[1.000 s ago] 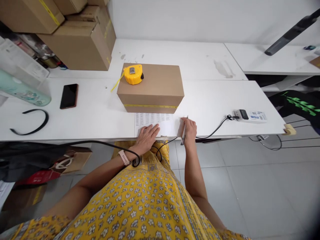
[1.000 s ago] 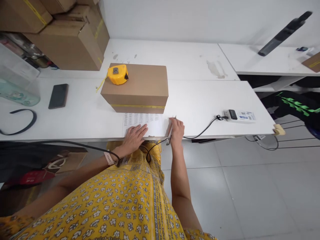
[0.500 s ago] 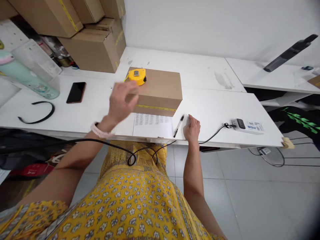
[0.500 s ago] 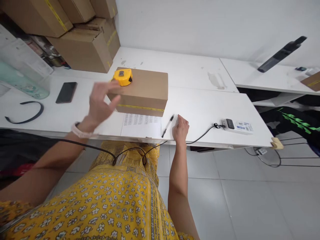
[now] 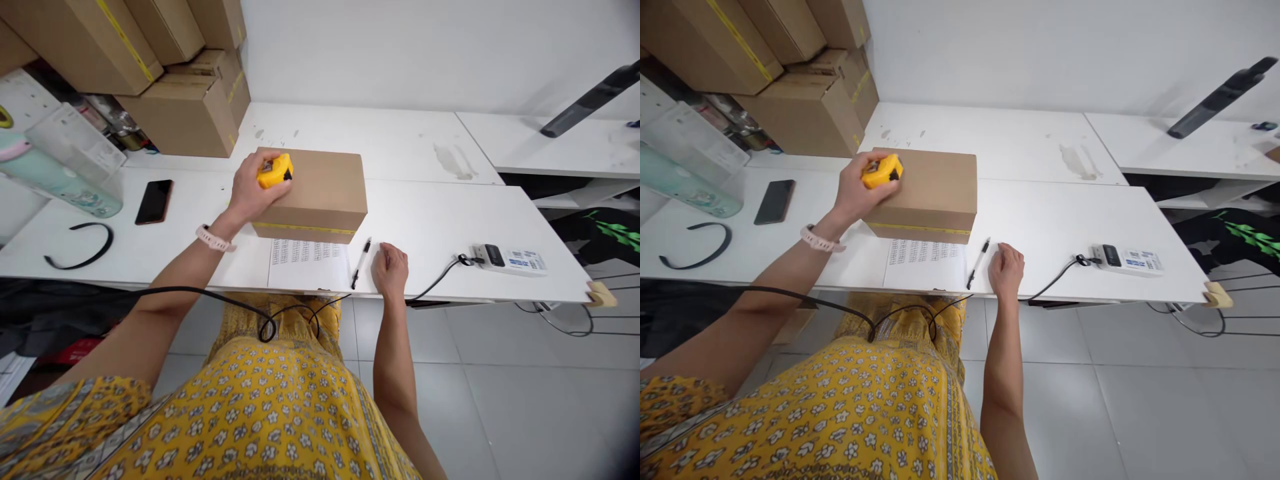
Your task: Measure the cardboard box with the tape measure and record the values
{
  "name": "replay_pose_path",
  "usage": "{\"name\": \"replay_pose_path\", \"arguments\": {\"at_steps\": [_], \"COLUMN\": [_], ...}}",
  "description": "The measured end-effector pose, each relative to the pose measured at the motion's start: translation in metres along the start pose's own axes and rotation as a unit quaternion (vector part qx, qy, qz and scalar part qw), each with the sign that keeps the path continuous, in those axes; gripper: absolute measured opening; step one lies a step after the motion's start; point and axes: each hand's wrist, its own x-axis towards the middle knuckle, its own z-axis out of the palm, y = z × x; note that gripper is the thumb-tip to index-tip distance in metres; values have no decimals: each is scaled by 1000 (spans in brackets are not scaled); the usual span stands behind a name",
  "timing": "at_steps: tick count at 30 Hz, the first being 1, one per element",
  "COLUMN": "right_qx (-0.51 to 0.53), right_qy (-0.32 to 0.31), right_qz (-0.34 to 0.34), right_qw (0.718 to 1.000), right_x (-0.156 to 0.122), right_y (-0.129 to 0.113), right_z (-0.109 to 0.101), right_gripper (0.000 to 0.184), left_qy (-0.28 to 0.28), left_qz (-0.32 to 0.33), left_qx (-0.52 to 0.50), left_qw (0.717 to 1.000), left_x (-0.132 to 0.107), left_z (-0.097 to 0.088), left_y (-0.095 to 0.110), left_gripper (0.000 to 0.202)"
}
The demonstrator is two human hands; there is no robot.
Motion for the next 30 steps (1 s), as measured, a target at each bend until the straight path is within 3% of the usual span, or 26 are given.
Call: {"name": "replay_pose_path", "arguments": {"at_steps": [2, 4, 5, 6, 7, 8, 9, 12, 17, 20, 22, 24, 25, 27, 28, 30], "right_qx": [28, 69, 107, 161, 218, 267, 294, 335, 357, 390, 399, 394, 395, 413, 419, 424], "right_qy": [84, 171, 156, 103, 8, -109, -183, -276, -348, -339, -263, -111, -24, 82, 103, 86], "right_qz": [41, 94, 110, 124, 136, 149, 170, 219, 232, 249, 264, 270, 265, 232, 217, 198], "right_qw": [995, 978, 976, 974, 966, 946, 923, 874, 835, 819, 838, 872, 879, 877, 876, 880], "right_x": [-10, -30, -43, -58, -72, -85, -97, -117, -114, -94, -69, -34, -14, 31, 54, 94], "right_y": [-20, -54, -74, -95, -115, -133, -148, -168, -169, -170, -162, -147, -137, -117, -109, -98], "right_z": [-9, -19, -23, -26, -28, -28, -26, -18, -12, -23, -36, -51, -58, -65, -64, -53], "right_gripper": [30, 30, 30, 30, 33, 35, 38, 45, 43, 36, 31, 28, 28, 30, 31, 33], "left_qy": [-46, -175, -243, -304, -341, -355, -363, -380, -420, -408, -354, -269, -219, -139, -112, -87], "left_qz": [-39, -73, -98, -113, -123, -132, -141, -155, -173, -218, -242, -253, -255, -251, -243, -234], "left_qx": [-105, -194, -216, -227, -223, -202, -175, -108, -118, -171, -189, -187, -178, -150, -137, -127], "left_qw": [993, 962, 941, 918, 905, 903, 904, 905, 883, 870, 883, 910, 925, 946, 954, 960], "left_x": [-34, -75, -96, -116, -133, -147, -158, -172, -164, -151, -137, -117, -105, -77, -62, -31], "left_z": [-9, -14, -14, -11, -8, -3, 1, 7, -10, -31, -51, -77, -91, -116, -126, -136], "left_y": [26, 49, 57, 63, 65, 65, 63, 52, 40, 26, 9, -13, -25, -49, -60, -81], "left_gripper": [45, 50, 54, 59, 62, 63, 64, 63, 56, 55, 54, 52, 53, 52, 50, 45]}}
